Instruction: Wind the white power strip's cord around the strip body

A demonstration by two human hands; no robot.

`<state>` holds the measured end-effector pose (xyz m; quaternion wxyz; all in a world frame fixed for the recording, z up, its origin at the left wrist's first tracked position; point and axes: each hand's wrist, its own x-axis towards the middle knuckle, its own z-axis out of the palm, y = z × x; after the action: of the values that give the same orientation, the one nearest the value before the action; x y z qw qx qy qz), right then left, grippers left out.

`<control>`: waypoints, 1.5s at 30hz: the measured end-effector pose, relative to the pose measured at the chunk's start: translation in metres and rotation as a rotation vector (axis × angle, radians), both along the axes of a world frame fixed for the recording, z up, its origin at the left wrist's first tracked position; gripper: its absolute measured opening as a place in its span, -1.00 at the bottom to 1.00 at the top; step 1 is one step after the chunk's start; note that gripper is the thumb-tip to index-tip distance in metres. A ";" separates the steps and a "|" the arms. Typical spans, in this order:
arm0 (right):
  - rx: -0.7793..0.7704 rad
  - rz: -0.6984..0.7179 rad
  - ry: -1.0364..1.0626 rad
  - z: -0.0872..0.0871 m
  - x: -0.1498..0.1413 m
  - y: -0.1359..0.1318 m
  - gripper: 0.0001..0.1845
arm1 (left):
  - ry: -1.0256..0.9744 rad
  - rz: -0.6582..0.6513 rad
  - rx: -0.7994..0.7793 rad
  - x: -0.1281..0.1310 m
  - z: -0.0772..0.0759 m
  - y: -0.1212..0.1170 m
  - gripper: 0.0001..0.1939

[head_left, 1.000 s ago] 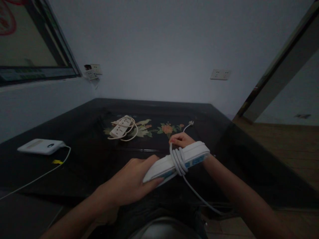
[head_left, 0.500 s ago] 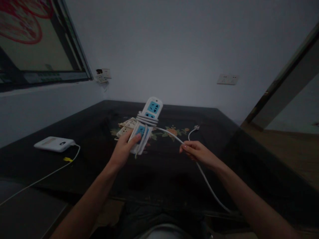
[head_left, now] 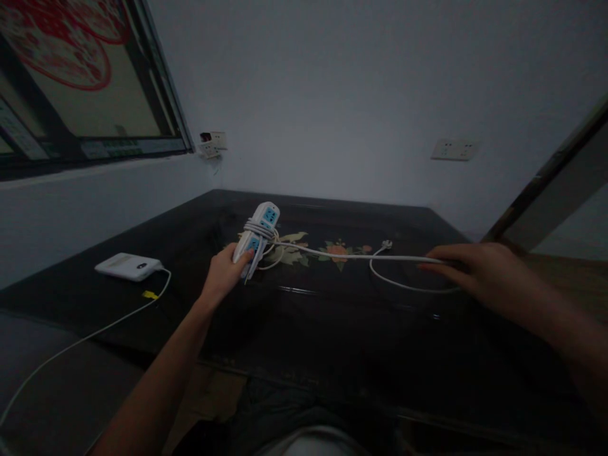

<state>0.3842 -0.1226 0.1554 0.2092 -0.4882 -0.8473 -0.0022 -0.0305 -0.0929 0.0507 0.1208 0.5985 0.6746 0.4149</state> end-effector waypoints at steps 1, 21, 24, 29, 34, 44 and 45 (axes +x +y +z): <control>0.075 0.074 0.010 0.007 -0.004 -0.009 -0.55 | 0.070 0.008 -0.022 -0.002 -0.002 0.000 -0.50; 0.143 0.293 0.442 0.080 -0.076 0.007 -0.84 | 0.827 -0.531 -0.325 0.096 0.000 -0.067 -0.61; 0.152 0.321 0.444 0.087 -0.085 -0.002 -0.89 | 0.837 -0.498 -0.328 0.098 0.007 -0.069 -0.61; 0.241 0.357 0.429 0.096 -0.099 -0.036 -0.86 | 0.836 -0.451 -0.357 0.097 0.020 -0.059 -0.64; 0.295 0.288 0.396 0.095 -0.094 -0.030 -0.78 | 0.798 -0.475 -0.389 0.095 0.018 -0.053 -0.65; 0.216 0.085 0.700 0.079 -0.064 0.028 -0.86 | 0.738 -0.698 -0.321 0.093 0.016 -0.081 -0.62; 0.206 0.101 0.692 0.078 -0.065 0.031 -0.85 | 0.744 -0.728 -0.311 0.095 0.017 -0.083 -0.63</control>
<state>0.3195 -0.0912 0.2337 0.5316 -0.3939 -0.7446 0.0884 0.0644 -0.1760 0.0677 0.0968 0.8750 0.4744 0.0018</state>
